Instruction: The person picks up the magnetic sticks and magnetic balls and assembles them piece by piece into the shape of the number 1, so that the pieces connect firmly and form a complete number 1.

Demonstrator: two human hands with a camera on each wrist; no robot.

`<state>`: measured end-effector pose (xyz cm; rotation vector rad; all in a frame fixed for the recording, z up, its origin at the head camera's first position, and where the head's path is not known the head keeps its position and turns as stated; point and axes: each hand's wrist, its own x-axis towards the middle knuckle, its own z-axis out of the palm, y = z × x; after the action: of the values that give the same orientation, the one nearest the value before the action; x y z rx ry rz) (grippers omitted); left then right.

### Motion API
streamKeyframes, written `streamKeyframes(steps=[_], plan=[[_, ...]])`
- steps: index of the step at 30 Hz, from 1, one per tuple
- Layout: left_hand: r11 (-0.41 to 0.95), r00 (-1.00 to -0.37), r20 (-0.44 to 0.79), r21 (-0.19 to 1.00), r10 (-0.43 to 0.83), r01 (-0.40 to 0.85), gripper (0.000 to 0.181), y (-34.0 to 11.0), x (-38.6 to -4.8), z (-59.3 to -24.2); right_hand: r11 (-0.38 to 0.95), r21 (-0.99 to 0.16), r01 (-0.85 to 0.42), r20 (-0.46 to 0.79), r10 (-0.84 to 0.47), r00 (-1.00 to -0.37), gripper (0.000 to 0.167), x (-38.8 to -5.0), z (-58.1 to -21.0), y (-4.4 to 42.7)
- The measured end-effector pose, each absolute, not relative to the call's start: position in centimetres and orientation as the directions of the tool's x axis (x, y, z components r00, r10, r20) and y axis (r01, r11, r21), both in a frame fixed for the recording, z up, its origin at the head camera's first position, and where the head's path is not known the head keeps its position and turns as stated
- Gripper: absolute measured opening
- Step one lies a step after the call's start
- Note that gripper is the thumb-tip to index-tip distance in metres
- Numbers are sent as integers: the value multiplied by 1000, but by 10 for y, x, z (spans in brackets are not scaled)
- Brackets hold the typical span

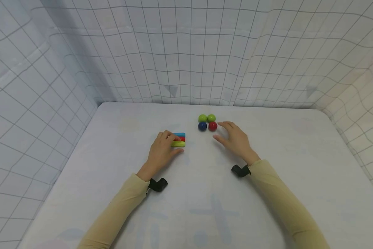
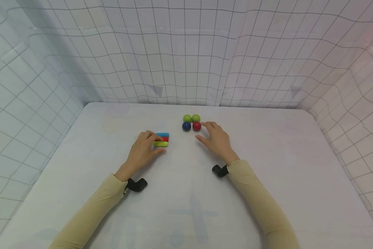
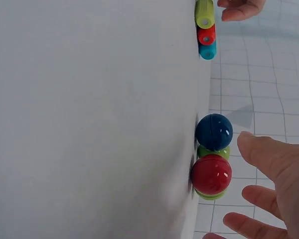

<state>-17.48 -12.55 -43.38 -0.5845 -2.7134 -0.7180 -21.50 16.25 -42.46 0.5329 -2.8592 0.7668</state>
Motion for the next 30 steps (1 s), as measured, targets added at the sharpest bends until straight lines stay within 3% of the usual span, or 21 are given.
streamKeyframes(steps=[13, 30], plan=[[787, -894, 336, 444, 297, 429, 27, -124, -175, -439, 713, -645, -275, 147, -238, -960, 50, -242, -416, 153], [773, -893, 348, 467, 285, 429, 24, -124, -178, -442, 744, -640, -194, 96, -173, -980, 47, -255, -425, 142]])
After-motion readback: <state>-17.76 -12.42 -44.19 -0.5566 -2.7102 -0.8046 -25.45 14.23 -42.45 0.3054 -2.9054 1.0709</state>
